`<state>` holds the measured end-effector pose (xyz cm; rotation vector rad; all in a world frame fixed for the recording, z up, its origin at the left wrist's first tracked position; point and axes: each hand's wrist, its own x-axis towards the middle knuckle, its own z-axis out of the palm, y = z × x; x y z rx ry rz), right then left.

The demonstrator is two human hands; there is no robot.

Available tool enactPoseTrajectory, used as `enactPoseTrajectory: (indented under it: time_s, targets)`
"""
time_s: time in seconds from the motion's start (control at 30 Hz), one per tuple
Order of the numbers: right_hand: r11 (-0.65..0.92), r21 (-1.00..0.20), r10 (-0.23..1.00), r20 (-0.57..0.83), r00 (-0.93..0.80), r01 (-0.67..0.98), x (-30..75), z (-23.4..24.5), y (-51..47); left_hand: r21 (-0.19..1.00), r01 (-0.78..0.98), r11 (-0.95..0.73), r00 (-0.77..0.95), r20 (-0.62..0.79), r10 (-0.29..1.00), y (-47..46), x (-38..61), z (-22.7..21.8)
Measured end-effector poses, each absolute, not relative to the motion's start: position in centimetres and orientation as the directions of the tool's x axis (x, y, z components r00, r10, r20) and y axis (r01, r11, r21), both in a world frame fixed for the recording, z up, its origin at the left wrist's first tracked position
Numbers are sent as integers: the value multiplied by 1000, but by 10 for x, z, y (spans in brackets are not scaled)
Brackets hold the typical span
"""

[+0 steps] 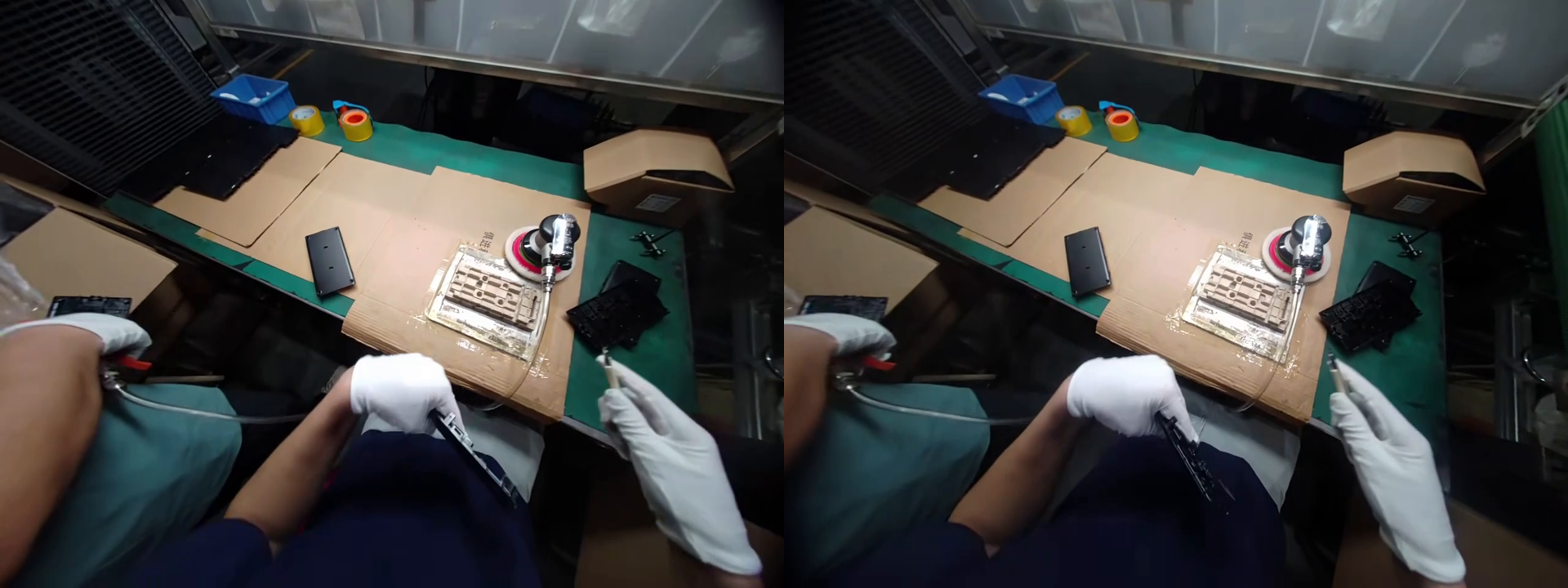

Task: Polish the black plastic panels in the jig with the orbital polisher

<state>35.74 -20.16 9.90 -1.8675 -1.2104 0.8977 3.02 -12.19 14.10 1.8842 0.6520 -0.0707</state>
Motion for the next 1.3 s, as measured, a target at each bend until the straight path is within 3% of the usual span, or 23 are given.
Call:
enactPoseTrajectory:
  time_s: [0.1, 0.2, 0.27, 0.33, 0.47, 0.53, 0.7, 0.8, 0.9, 0.97, 1.03, 1.1, 1.13, 1.2, 1.3]
  targets:
    - [-313, -887, 950, -289, 120, 339, 328, 120, -214, 682, 502, -531, 859, -325, 396, -106, 46, 166]
    - [-344, -881, 928, -372, -27, 325, 306, 131, -224, 545, 427, -721, 900, -335, 279, -95, 63, 182]
    - [-359, -892, 891, -415, -184, 274, 294, 130, -226, 502, 386, -774, 899, -392, 194, -93, 69, 181]
    - [-406, -892, 856, -448, -257, 201, 286, 122, -225, 487, 423, -764, 873, -446, 200, -93, 68, 170]
    - [-499, -866, 866, -495, 70, 35, 281, 101, -211, 580, 590, -561, 807, -427, 408, -104, 55, 141]
    - [-479, -878, 870, -476, 126, -7, 278, 95, -202, 662, 613, -432, 771, -383, 509, -119, 52, 130]
    - [-455, -889, 890, -456, 3, -48, 259, 92, -187, 768, 620, -160, 576, -308, 757, -170, 62, 121]
    - [-464, -882, 885, -466, 4, -81, 255, 91, -186, 873, 487, 22, 531, -316, 786, -186, 61, 122]
    - [-476, -874, 877, -463, -128, -101, 258, 95, -187, 899, 306, 314, 454, -427, 782, -191, 59, 114]
    - [-475, -869, 865, -433, -256, -136, 260, 101, -188, 816, 52, 576, 495, -522, 694, -196, 62, 106]
    - [-467, -871, 864, -413, -287, -154, 263, 107, -191, 567, -222, 793, 616, -549, 565, -204, 65, 100]
    - [-416, -900, 903, -392, -177, -129, 268, 111, -198, 337, -379, 862, 661, -553, 507, -215, 65, 101]
    - [-378, -922, 925, -370, -92, -87, 271, 113, -203, 290, -430, 855, 640, -571, 515, -220, 63, 104]
    - [-299, -953, 954, -299, 23, 46, 276, 115, -217, 299, -489, 819, 560, -613, 558, -228, 55, 114]
    - [-117, -958, 992, -126, -18, 261, 275, 117, -240, 390, -527, 755, 423, -651, 631, -233, 44, 129]
